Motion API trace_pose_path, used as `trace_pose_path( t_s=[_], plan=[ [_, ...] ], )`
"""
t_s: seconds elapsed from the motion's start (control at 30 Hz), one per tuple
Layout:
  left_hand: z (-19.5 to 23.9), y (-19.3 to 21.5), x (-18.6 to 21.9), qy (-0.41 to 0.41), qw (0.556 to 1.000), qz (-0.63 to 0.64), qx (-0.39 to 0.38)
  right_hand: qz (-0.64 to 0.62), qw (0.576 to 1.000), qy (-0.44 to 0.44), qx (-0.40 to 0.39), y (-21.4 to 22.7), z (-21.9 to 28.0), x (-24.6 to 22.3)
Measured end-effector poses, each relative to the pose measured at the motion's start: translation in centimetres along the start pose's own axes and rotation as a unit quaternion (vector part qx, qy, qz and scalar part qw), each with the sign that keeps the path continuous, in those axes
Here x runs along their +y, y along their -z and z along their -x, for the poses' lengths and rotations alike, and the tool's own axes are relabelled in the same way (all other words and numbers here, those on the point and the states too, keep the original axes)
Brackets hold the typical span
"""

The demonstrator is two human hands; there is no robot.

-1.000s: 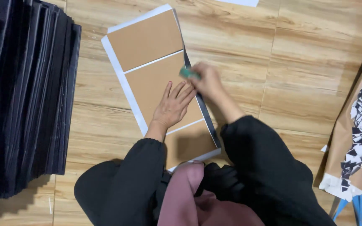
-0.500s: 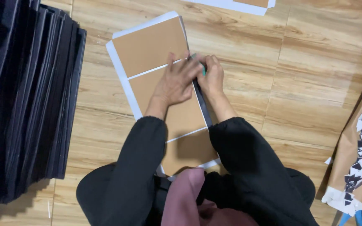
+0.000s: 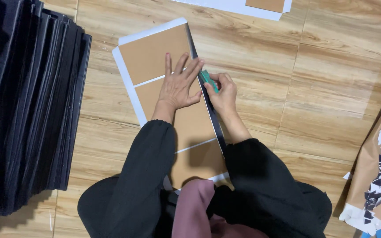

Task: Assembling box covers by aligning paper sheets with cardboard templates and smoothing them with a hand tool

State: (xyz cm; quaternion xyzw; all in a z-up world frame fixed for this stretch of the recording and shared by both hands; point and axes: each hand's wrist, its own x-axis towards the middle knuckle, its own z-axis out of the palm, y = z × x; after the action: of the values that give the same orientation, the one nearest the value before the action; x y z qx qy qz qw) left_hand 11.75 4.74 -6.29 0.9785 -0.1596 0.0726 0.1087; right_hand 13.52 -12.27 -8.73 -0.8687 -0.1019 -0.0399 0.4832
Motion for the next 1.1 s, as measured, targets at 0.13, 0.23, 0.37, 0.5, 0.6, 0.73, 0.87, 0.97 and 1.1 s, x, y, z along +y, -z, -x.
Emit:
trace_pose_path(
  t_s=[0.13, 0.23, 0.37, 0.5, 0.6, 0.73, 0.87, 0.97, 1.1],
  plan=[
    [0.2, -0.3, 0.0, 0.016, 1.0, -0.011, 0.004, -0.102, 0.992, -0.077, 0.0, 0.1, 0.6, 0.3],
    [0.1, 0.5, 0.2, 0.017, 1.0, 0.015, 0.011, -0.212, 0.961, -0.175, 0.014, 0.3, 0.0, -0.3],
    [0.2, -0.2, -0.1, 0.028, 0.999, 0.0, 0.022, -0.186, 0.969, -0.16, 0.008, 0.3, -1.1, 0.4],
    [0.0, -1.4, -0.5, 0.044, 0.997, 0.023, 0.055, 0.058, 0.996, 0.064, -0.013, 0.2, -0.8, -1.0],
    [0.4, -1.6, -0.6, 0.048, 0.995, 0.026, 0.085, 0.148, 0.98, 0.113, -0.066, 0.8, 2.1, -4.2],
    [0.2, -2.1, -0.7, 0.048, 0.991, 0.019, 0.125, 0.137, 0.965, 0.097, -0.203, 1.0, 3.2, -2.8],
    [0.3, -2.8, -0.9, 0.047, 0.989, 0.012, 0.138, 0.068, 0.987, -0.109, -0.102, 0.0, -4.0, -1.7],
    [0.1, -1.4, -0.7, 0.037, 0.989, 0.01, 0.14, 0.054, 0.998, 0.045, -0.003, -2.1, -9.2, -1.6],
    [0.1, 1.0, -0.6, -0.008, 0.983, -0.045, 0.179, 0.105, 0.976, 0.173, -0.076, -4.0, -9.1, -2.5]
  ],
)
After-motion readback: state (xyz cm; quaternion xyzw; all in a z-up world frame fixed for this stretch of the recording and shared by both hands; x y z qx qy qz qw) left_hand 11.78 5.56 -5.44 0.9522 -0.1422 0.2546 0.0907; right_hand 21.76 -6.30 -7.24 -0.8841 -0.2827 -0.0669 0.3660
